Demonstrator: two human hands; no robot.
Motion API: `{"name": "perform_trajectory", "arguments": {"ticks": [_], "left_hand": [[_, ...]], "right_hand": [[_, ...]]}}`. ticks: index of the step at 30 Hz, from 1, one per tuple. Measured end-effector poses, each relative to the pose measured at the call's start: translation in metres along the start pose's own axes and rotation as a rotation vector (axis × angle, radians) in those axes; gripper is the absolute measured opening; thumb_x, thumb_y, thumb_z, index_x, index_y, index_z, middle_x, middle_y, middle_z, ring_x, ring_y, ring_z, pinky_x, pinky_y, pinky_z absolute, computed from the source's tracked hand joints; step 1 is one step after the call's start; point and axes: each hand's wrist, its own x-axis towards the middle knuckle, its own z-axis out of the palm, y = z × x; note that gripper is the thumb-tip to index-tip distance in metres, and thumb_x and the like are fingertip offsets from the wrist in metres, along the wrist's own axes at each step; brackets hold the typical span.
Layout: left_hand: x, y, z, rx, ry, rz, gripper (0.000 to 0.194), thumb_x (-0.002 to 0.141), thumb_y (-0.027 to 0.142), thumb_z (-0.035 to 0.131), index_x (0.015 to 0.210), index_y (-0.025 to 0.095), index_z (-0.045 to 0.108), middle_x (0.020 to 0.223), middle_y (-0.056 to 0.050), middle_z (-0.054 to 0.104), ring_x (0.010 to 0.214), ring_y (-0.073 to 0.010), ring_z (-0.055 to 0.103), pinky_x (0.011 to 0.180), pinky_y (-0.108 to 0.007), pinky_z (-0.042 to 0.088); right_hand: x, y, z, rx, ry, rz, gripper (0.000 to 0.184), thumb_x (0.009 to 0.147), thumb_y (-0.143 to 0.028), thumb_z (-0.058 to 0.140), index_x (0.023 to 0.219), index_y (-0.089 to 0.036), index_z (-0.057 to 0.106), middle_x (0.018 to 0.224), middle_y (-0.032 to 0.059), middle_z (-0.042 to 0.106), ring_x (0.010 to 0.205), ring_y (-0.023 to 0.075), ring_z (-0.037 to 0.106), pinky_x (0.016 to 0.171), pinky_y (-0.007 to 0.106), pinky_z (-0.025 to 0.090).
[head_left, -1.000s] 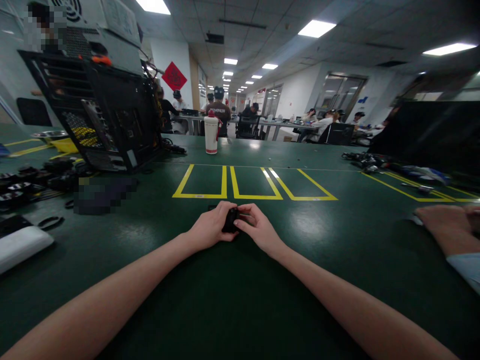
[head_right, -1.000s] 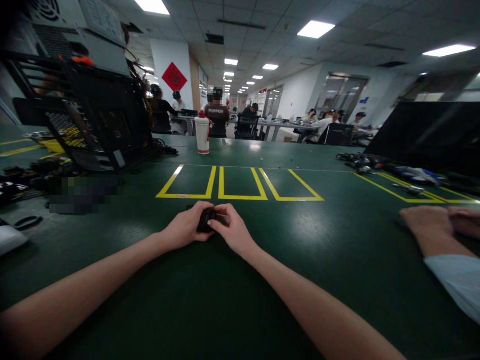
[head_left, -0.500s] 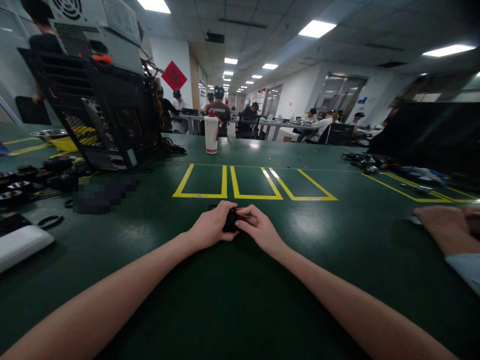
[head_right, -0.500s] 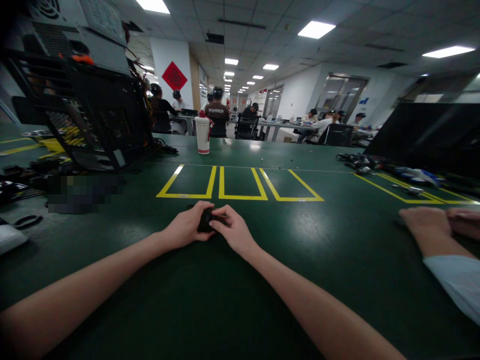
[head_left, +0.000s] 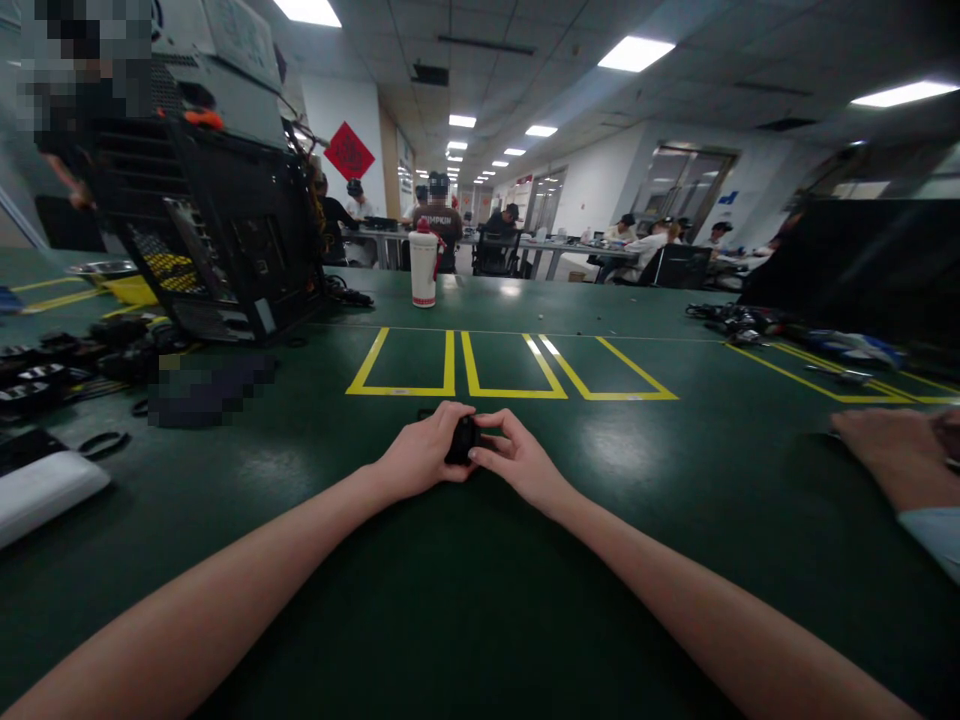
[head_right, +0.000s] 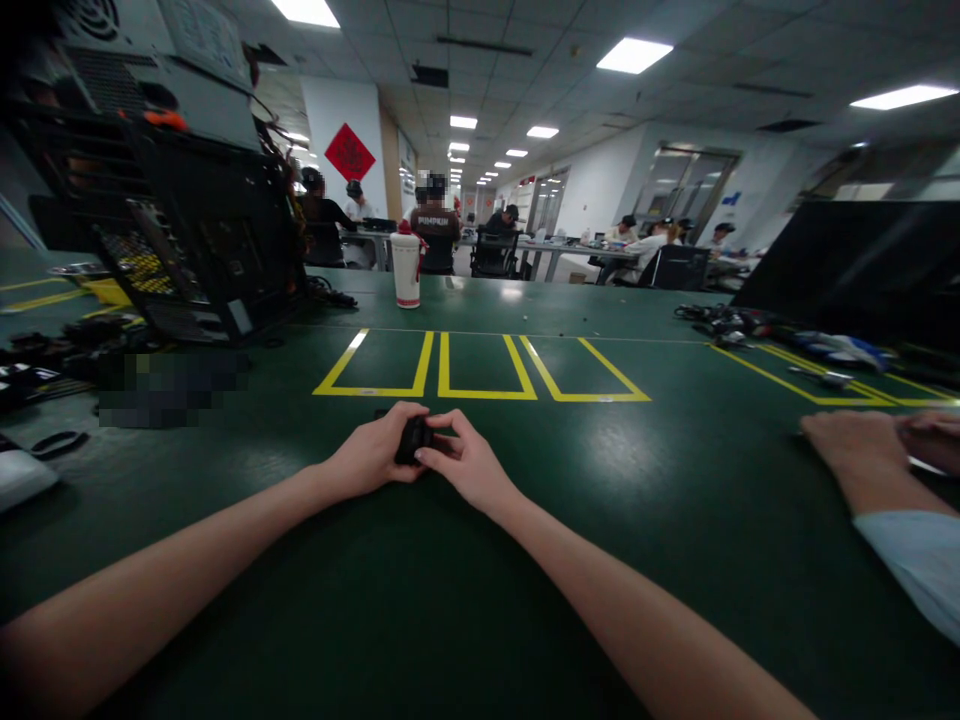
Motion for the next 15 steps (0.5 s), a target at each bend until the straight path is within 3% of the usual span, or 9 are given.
{"name": "perform_trajectory", "arguments": {"ticks": [3,8,15], "left_hand": [[0.0007,0.0006,-0.0005,-0.004,0.005,-0.007,0.062,0.065,0.034,0.061,0.114,0.021,0.026,0.108,-0.006,0.046,0.082,-0.0206,0.056,0.068,-0.034,0.046],[0.0004,0.0008,-0.0016,-0.034,-0.004,-0.003,0.060,0.066,0.035,0.060,0.114,0.023,0.027,0.109,-0.006,0.045,0.084,-0.0197,0.055,0.070,-0.033,0.046],[-0.0006,0.0000,-0.0020,-0.014,0.003,0.007,0.064,0.064,0.031,0.062,0.115,0.021,0.026,0.108,-0.006,0.046,0.081,-0.0183,0.055,0.069,-0.031,0.046]], "right_hand": [[0.0003,-0.0013,0.0007,-0.048,0.028,-0.008,0.023,0.072,-0.021,0.056,0.094,-0.023,0.048,0.098,0.0001,0.052,0.094,0.0165,0.055,0.081,0.034,0.047],[0.0012,-0.0023,-0.0014,-0.102,0.042,0.033,0.037,0.072,-0.020,0.055,0.107,-0.025,0.043,0.112,0.0027,0.047,0.104,0.0180,0.050,0.089,0.038,0.042],[0.0002,-0.0008,0.0000,-0.030,-0.012,-0.018,0.032,0.068,-0.015,0.059,0.095,-0.024,0.045,0.103,-0.0002,0.051,0.102,0.0168,0.051,0.089,0.037,0.043]]}}
